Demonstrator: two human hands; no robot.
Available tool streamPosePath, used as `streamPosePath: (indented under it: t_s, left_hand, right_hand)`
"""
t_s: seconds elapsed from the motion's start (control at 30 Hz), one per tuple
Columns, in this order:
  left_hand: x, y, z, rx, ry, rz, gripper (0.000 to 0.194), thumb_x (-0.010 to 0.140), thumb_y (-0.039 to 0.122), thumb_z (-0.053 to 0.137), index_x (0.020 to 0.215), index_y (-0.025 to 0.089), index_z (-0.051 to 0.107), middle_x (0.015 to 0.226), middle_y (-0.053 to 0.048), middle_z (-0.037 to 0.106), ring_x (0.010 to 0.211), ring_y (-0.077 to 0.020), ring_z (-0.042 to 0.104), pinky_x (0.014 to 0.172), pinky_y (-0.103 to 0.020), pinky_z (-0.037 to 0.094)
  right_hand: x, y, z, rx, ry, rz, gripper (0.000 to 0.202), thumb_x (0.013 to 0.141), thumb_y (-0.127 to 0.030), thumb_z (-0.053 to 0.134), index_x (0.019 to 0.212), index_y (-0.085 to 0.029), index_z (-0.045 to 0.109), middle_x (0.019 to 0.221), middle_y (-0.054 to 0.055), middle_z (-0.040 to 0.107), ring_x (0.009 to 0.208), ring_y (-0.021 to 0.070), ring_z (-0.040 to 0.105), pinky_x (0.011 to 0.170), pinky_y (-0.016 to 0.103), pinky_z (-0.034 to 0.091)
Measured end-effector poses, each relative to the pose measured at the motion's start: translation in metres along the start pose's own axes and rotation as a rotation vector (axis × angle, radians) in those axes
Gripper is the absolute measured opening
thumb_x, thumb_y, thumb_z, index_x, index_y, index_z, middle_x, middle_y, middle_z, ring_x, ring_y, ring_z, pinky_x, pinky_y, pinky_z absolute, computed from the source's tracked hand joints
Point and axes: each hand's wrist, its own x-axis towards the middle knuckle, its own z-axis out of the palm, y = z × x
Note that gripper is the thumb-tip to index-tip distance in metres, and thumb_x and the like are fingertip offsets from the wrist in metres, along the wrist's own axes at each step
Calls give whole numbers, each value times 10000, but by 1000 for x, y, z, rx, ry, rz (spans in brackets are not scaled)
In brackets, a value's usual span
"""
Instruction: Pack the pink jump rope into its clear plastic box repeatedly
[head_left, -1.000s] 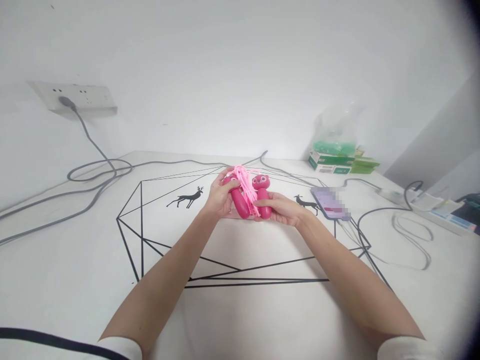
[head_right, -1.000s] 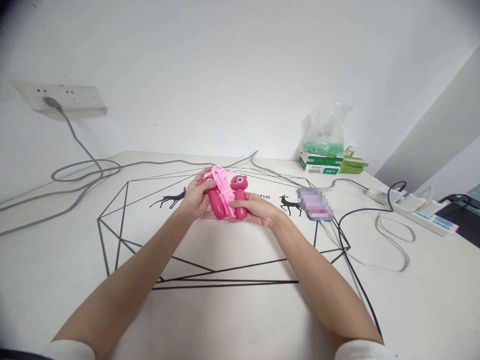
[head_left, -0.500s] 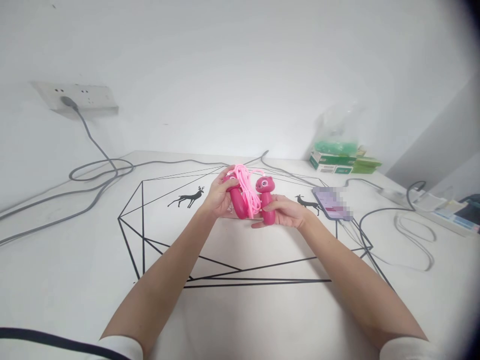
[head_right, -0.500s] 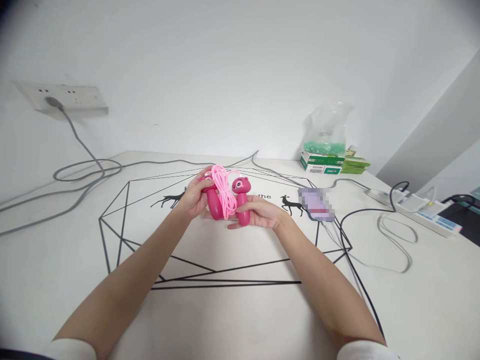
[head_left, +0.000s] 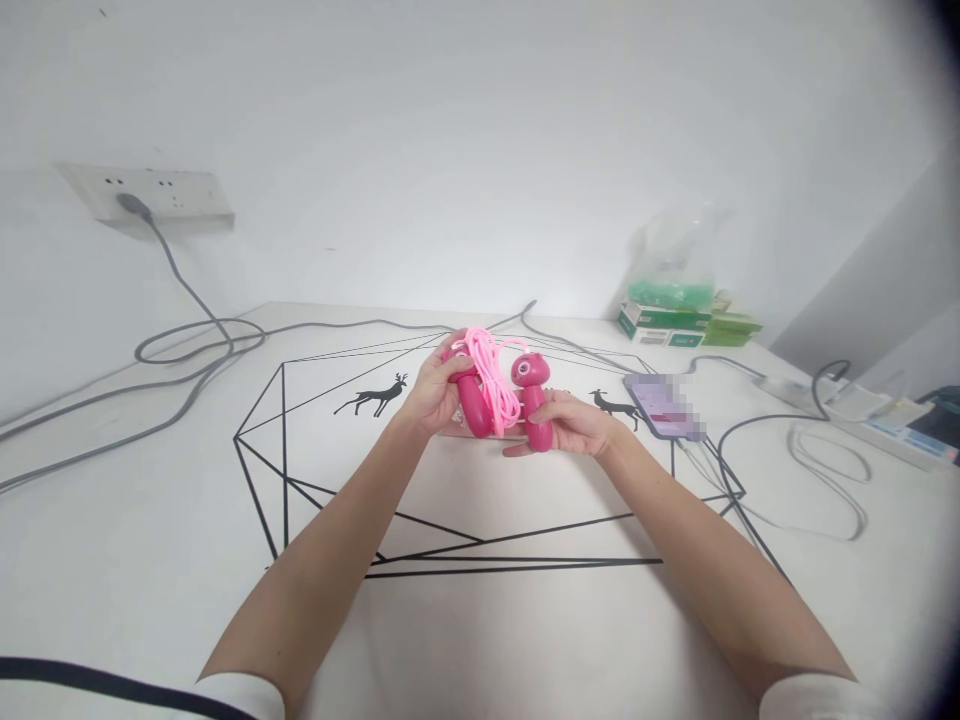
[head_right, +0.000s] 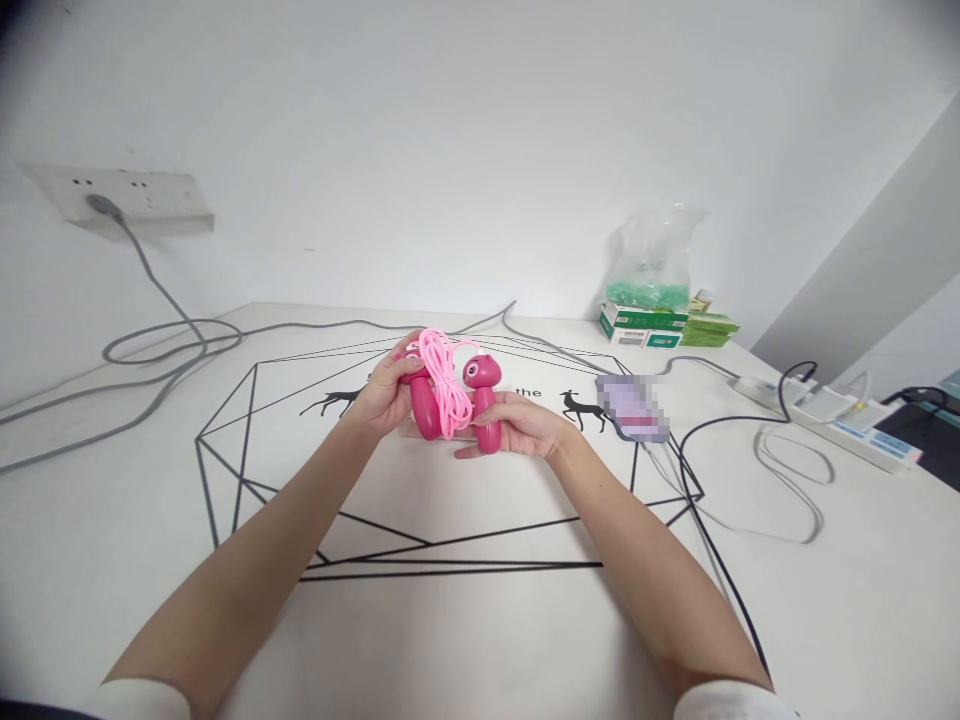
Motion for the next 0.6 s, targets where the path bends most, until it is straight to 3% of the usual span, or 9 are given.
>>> streamPosePath:
  t_s: [0.27,0.43,0.6]
  left_hand:
    - [-2,-5,0,25,11,-30,487,718,113,731,1172,218,591,1004,-20,681,821,-124,648,771,-240,515]
    - [-5,-10,6,22,34,24,483,711,120,746,1154,233,588,1031,-17,673,878,-132,652,808,-256,527]
    - [-8,-22,11,65,8,103,441,720,145,765,1119,250,610,977,-5,668,854,-139,647,786,-270,534]
  right_hand:
    - [3,-1,2,-83,87,27,227,776,-147,742,988,-94,681,885,102,742,845,222,724,907,494,577]
    - [8,1,7,-125,152,15,346,757,-206,792,1067,-112,672,977,125,743,859,237,722,849,470,615]
    - [12,3,18,-224,218,-27,480,663,-159,855,1103,-157,665,1094,111,714,933,249,706,809,463,635]
